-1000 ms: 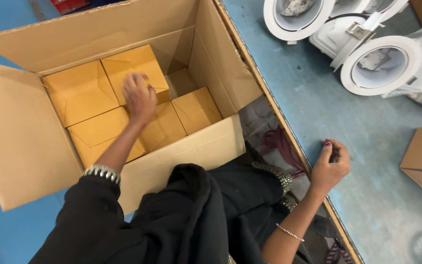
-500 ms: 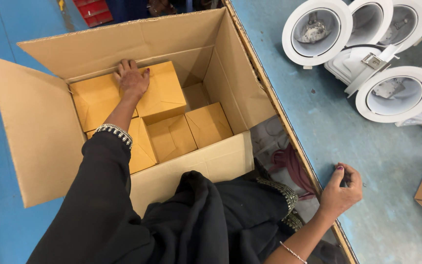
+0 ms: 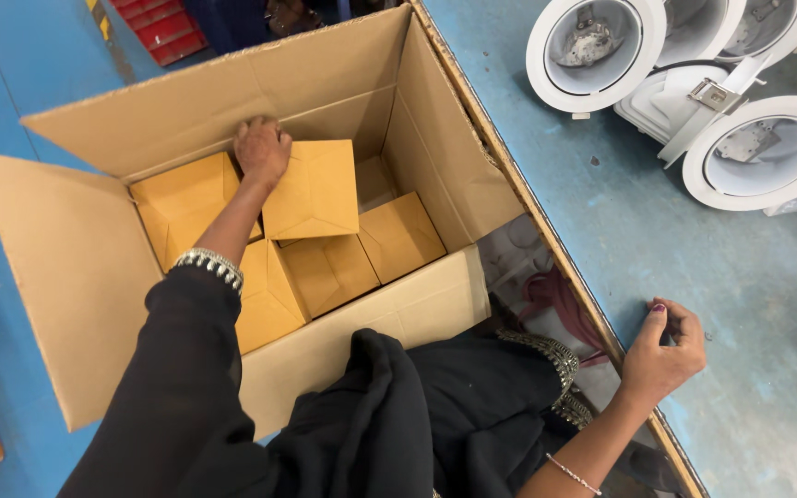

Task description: The person packs white circular light fixtures into small cardboard boxes. They remove the fixtures from plastic bags, place them into the boxes, and close the flaps. The person repeats this process for several units on a blue workbench.

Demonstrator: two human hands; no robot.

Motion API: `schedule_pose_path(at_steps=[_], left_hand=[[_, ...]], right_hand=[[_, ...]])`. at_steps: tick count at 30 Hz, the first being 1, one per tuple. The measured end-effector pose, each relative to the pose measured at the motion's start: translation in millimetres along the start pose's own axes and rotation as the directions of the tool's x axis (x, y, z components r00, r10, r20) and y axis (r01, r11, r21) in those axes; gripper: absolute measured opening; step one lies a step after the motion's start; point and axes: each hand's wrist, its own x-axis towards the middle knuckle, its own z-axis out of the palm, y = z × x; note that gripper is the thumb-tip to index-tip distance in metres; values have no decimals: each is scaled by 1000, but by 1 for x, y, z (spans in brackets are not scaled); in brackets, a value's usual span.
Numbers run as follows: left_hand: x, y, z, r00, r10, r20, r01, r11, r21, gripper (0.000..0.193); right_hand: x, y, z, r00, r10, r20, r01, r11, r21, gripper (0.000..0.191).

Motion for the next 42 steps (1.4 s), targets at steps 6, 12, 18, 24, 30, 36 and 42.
schedule_pose_path(at_steps=[6,12,18,24,30,36,42], left_hand=[[-16,31,19,979,203,-26,-200,975,96,18],[-116,85,24,846,532,40,-532,836,134,20],[-164,93,17,957,282,67,-209,832,-513,29],[-79,48,27,864,122,488,169,843,-511,114],[-42,58,43,653,356,668,62,855,-516,124],[-25,29,-4,281,411,867,-95,911,-401,150],[-19,27,-5,140,323,936,-273,921,-277,174]], right_hand=[[3,-2,5,1000,-6,-9,5,1000,-30,13],[3,-2,7,1000,-9,-5,9,1000,-27,12],[2,1,4,1000,-13,4,13,1000,-7,11],[1,5,0,999,-45,2,44,999,3,11],[0,3,-7,1000,-10,-9,10,999,38,10],[2,-4,-11,999,33,-18,-32,999,34,10],[3,-8,-13,999,42,-25,-42,999,1,10]])
